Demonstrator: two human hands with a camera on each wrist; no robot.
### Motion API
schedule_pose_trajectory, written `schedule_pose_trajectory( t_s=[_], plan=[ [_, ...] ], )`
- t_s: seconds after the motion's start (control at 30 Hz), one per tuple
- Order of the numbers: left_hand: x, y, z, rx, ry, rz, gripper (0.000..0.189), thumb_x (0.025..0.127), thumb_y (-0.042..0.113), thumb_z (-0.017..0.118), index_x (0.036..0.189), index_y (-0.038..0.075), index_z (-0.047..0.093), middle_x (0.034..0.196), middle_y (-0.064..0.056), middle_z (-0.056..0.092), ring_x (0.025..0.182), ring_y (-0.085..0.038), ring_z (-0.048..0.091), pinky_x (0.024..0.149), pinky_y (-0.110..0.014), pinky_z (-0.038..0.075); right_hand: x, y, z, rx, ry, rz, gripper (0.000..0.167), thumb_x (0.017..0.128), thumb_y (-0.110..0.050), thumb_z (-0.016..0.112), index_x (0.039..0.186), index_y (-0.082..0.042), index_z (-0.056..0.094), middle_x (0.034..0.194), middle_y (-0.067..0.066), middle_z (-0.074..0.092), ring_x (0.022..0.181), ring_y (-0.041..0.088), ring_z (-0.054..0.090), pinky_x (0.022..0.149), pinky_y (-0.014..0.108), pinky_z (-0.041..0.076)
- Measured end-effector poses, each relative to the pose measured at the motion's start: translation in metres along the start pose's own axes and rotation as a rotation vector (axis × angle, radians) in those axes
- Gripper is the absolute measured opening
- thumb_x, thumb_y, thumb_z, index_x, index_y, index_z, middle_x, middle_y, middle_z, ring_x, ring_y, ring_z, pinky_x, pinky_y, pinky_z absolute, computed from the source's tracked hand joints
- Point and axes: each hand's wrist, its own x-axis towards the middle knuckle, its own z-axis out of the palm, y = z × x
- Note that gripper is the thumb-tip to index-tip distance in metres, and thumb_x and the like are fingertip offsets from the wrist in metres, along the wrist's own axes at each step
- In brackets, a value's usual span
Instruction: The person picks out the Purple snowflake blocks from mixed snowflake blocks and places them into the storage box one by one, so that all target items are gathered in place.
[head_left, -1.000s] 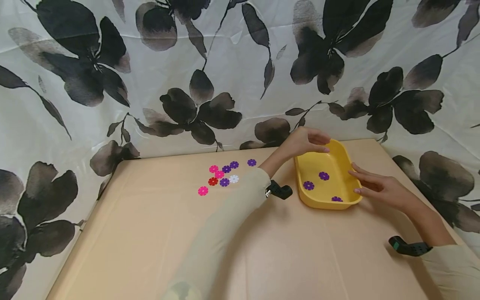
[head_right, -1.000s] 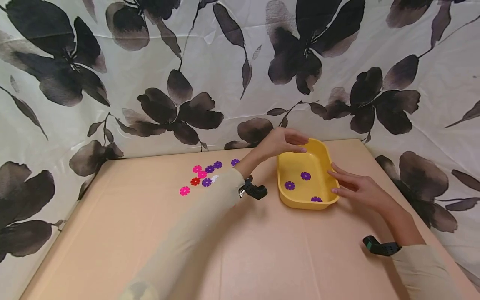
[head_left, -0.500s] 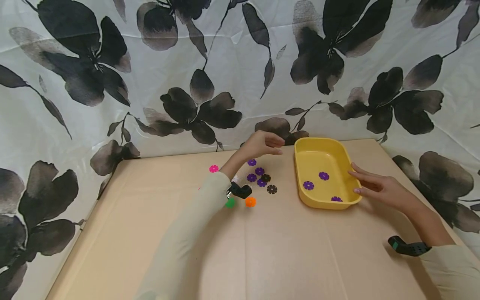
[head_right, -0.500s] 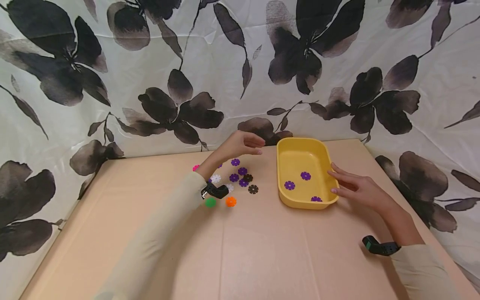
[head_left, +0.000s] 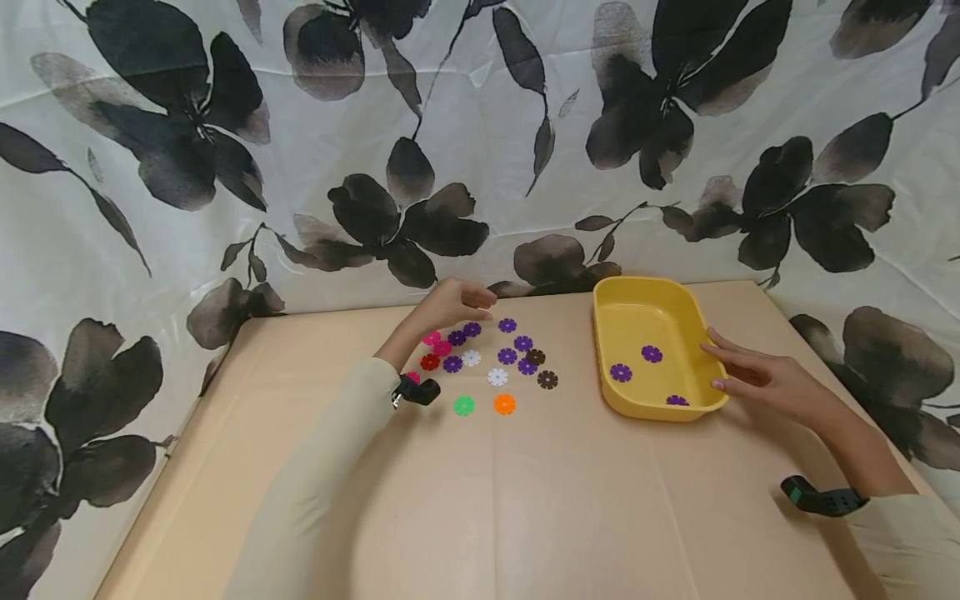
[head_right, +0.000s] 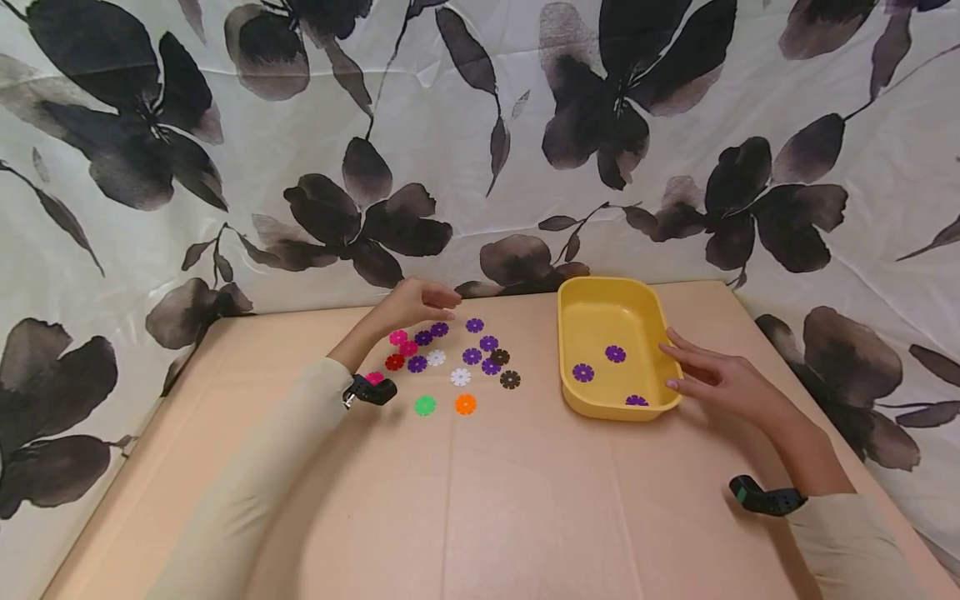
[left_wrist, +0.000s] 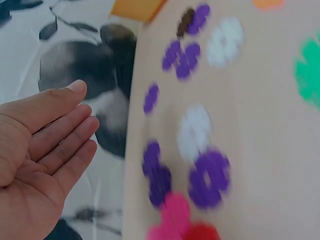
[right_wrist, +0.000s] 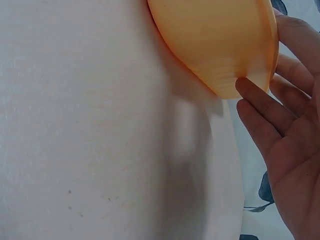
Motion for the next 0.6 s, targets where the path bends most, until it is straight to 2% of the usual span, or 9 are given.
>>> schedule_pose_trajectory(
  t_s=[0.1, 0.17, 0.23, 0.3, 0.37, 0.4, 0.47, 0.6],
  plan=[
    [-0.009, -0.016, -0.007, 0.002, 0.004, -0.034, 0.034, 0.094, 0.008, 0.074, 0.127, 0.003, 0.070, 0.125, -0.015, 0.071, 0.118, -0.029, 0.067, 0.097, -0.037, 0.057, 0.000, 0.000, 0.001, -0.011, 0.007, -0.010, 0.066, 0.097, -0.035, 0.071, 0.154, -0.013, 0.045, 0.162, 0.020, 0.030, 0.139, 0.056, 0.037, 0.102, 0.063, 0.036],
    [-0.013, -0.024, -0.010, 0.000, 0.004, -0.052, 0.034, 0.094, 0.006, 0.073, 0.127, 0.002, 0.069, 0.125, -0.017, 0.071, 0.117, -0.030, 0.068, 0.096, -0.037, 0.057, 0.000, 0.001, 0.000, -0.024, 0.019, -0.017, 0.065, 0.096, -0.034, 0.071, 0.153, -0.014, 0.046, 0.161, 0.019, 0.032, 0.138, 0.055, 0.039, 0.102, 0.052, 0.040],
    [-0.017, -0.031, -0.012, -0.003, 0.004, -0.070, 0.034, 0.094, 0.006, 0.073, 0.127, 0.000, 0.069, 0.124, -0.018, 0.070, 0.116, -0.031, 0.068, 0.096, -0.037, 0.057, -0.001, 0.001, 0.000, -0.028, 0.030, -0.024, 0.064, 0.096, -0.034, 0.072, 0.152, -0.015, 0.048, 0.161, 0.019, 0.033, 0.137, 0.053, 0.041, 0.101, 0.034, 0.044],
    [-0.021, -0.037, -0.013, -0.012, 0.006, -0.095, 0.034, 0.094, 0.005, 0.072, 0.127, -0.001, 0.068, 0.123, -0.019, 0.071, 0.115, -0.032, 0.068, 0.095, -0.037, 0.057, 0.000, 0.003, 0.000, -0.024, 0.034, -0.029, 0.064, 0.096, -0.034, 0.072, 0.152, -0.016, 0.048, 0.161, 0.018, 0.034, 0.136, 0.053, 0.041, 0.097, 0.018, 0.040],
    [-0.025, -0.041, -0.014, -0.016, 0.011, -0.126, 0.033, 0.093, 0.004, 0.073, 0.126, -0.001, 0.068, 0.122, -0.018, 0.071, 0.114, -0.031, 0.069, 0.095, -0.037, 0.057, 0.000, 0.004, 0.001, -0.018, 0.034, -0.033, 0.064, 0.096, -0.034, 0.072, 0.152, -0.017, 0.048, 0.161, 0.018, 0.033, 0.136, 0.052, 0.041, 0.094, 0.008, 0.034],
    [-0.027, -0.044, -0.014, -0.015, 0.012, -0.139, 0.033, 0.093, 0.004, 0.073, 0.126, 0.000, 0.069, 0.121, -0.017, 0.072, 0.113, -0.031, 0.070, 0.094, -0.037, 0.058, 0.001, 0.005, 0.001, -0.015, 0.033, -0.036, 0.064, 0.096, -0.034, 0.072, 0.153, -0.017, 0.048, 0.161, 0.018, 0.033, 0.136, 0.052, 0.040, 0.093, 0.007, 0.031],
    [-0.029, -0.046, -0.014, -0.014, 0.010, -0.160, 0.034, 0.092, 0.004, 0.074, 0.126, 0.001, 0.069, 0.121, -0.016, 0.072, 0.112, -0.030, 0.070, 0.094, -0.036, 0.058, 0.001, 0.006, 0.002, -0.017, 0.031, -0.038, 0.064, 0.096, -0.034, 0.072, 0.153, -0.017, 0.047, 0.161, 0.017, 0.033, 0.137, 0.052, 0.040, 0.096, 0.010, 0.034],
    [-0.033, -0.051, -0.011, 0.017, 0.011, -0.161, 0.034, 0.091, 0.005, 0.075, 0.125, 0.003, 0.070, 0.119, -0.013, 0.072, 0.110, -0.028, 0.070, 0.095, -0.035, 0.058, 0.002, 0.007, 0.002, -0.021, 0.031, -0.038, 0.064, 0.096, -0.034, 0.072, 0.153, -0.018, 0.048, 0.162, 0.016, 0.033, 0.137, 0.052, 0.041, 0.096, 0.013, 0.034]
  ],
)
